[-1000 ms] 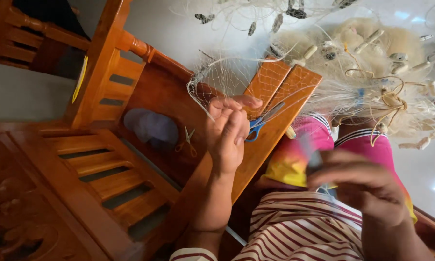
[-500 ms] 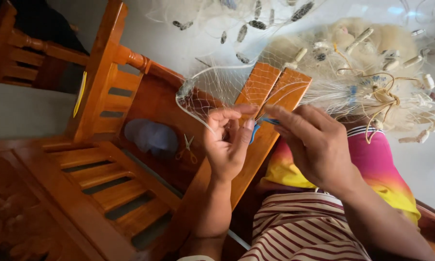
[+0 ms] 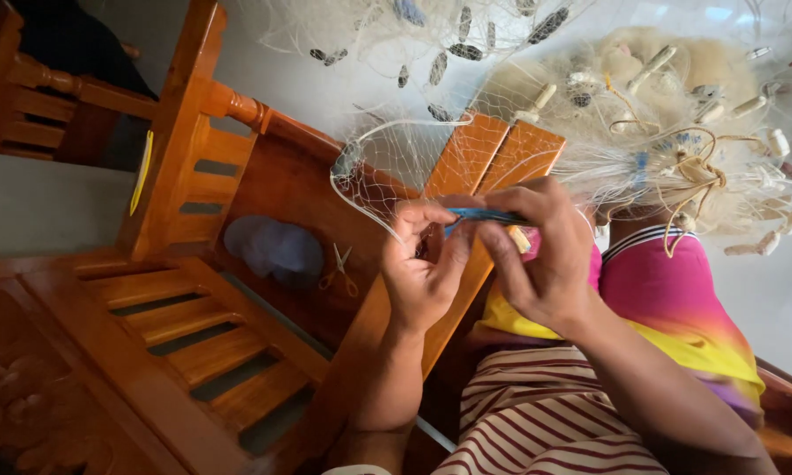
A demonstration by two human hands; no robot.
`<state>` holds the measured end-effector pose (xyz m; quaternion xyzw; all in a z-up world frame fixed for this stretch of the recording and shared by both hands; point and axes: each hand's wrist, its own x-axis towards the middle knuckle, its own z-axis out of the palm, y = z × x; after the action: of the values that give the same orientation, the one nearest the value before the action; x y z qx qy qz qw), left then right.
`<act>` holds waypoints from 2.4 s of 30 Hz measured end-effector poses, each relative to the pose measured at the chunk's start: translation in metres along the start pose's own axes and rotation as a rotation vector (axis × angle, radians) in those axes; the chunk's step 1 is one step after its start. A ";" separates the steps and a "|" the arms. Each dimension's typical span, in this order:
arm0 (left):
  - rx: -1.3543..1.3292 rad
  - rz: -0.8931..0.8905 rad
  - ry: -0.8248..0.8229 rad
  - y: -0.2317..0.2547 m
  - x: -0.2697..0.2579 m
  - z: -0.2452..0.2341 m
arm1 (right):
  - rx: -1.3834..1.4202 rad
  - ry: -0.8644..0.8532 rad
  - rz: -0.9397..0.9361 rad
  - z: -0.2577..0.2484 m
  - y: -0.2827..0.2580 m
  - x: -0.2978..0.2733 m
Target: Repairing a fishing net using a netting needle and scissors
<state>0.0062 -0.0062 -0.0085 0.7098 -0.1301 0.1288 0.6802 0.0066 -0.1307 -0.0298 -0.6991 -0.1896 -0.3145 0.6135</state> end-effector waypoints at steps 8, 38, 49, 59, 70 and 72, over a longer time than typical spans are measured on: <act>-0.002 -0.088 -0.039 0.008 -0.002 -0.004 | -0.163 0.012 -0.328 0.012 -0.021 -0.007; -0.131 -0.182 -0.126 -0.005 -0.004 -0.021 | 0.372 -0.795 -0.357 0.012 -0.103 -0.013; -0.159 -0.232 -0.015 0.006 -0.002 -0.022 | -0.524 -0.690 -0.328 -0.048 -0.058 0.050; -0.174 -0.256 -0.048 0.003 -0.004 -0.021 | -0.541 -0.454 -0.233 -0.037 -0.021 0.057; -0.092 -0.220 -0.098 -0.012 -0.010 -0.029 | 0.055 -0.547 0.140 -0.035 -0.038 0.073; -0.071 -0.195 -0.087 -0.007 -0.010 -0.027 | 0.273 -0.501 0.115 -0.042 -0.049 0.081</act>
<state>-0.0002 0.0210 -0.0176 0.6995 -0.0945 0.0262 0.7079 0.0251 -0.1731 0.0629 -0.6754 -0.3362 -0.0683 0.6528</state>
